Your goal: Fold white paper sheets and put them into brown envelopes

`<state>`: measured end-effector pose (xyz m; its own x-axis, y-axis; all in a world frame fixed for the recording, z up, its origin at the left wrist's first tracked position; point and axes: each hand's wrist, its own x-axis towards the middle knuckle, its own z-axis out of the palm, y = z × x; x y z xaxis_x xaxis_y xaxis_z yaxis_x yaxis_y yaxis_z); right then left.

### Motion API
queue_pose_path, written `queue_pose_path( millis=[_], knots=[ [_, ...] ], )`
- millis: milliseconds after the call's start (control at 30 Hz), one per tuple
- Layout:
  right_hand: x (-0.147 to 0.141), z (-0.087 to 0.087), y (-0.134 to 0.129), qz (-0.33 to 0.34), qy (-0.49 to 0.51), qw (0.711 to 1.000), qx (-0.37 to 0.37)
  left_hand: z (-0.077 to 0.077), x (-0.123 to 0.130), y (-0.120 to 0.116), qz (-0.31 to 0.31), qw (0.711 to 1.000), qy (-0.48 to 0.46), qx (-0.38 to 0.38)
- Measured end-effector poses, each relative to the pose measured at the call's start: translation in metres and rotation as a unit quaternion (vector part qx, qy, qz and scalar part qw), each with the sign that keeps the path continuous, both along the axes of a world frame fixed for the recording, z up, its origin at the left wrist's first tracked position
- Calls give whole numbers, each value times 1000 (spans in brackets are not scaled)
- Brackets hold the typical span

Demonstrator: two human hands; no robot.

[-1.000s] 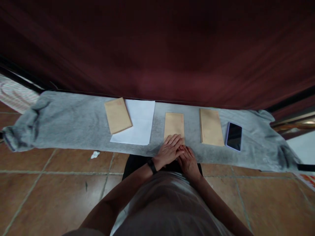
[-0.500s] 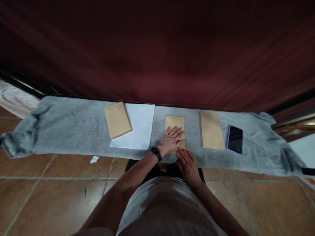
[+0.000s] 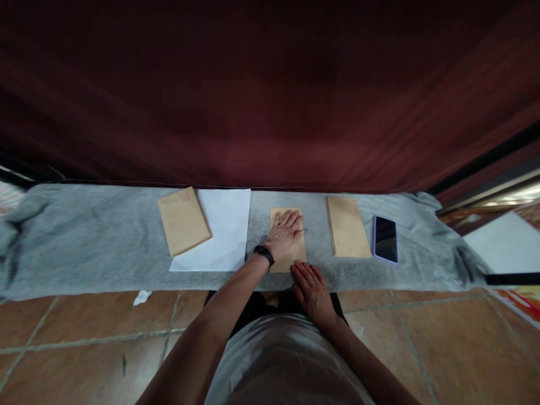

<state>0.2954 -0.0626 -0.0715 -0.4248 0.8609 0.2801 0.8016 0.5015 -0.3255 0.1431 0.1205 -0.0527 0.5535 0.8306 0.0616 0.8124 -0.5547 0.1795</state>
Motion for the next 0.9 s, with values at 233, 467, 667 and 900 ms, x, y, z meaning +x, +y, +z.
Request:
queue_pose_path(
  millis=[233,467,667,900],
  knots=[
    [-1,1,0,-4,1,1000,-2,3,10,16,40,999,-6,-24],
    [-2,1,0,-7,4,1000,2,0,5,3,25,1000,-6,-8],
    [-3,2,0,-13,6,1000,1,-2,-11,-37,-16,1000,5,-19],
    [-3,1,-2,-17,9,1000,7,3,-36,-94,-75,997,-5,-2]
  ],
)
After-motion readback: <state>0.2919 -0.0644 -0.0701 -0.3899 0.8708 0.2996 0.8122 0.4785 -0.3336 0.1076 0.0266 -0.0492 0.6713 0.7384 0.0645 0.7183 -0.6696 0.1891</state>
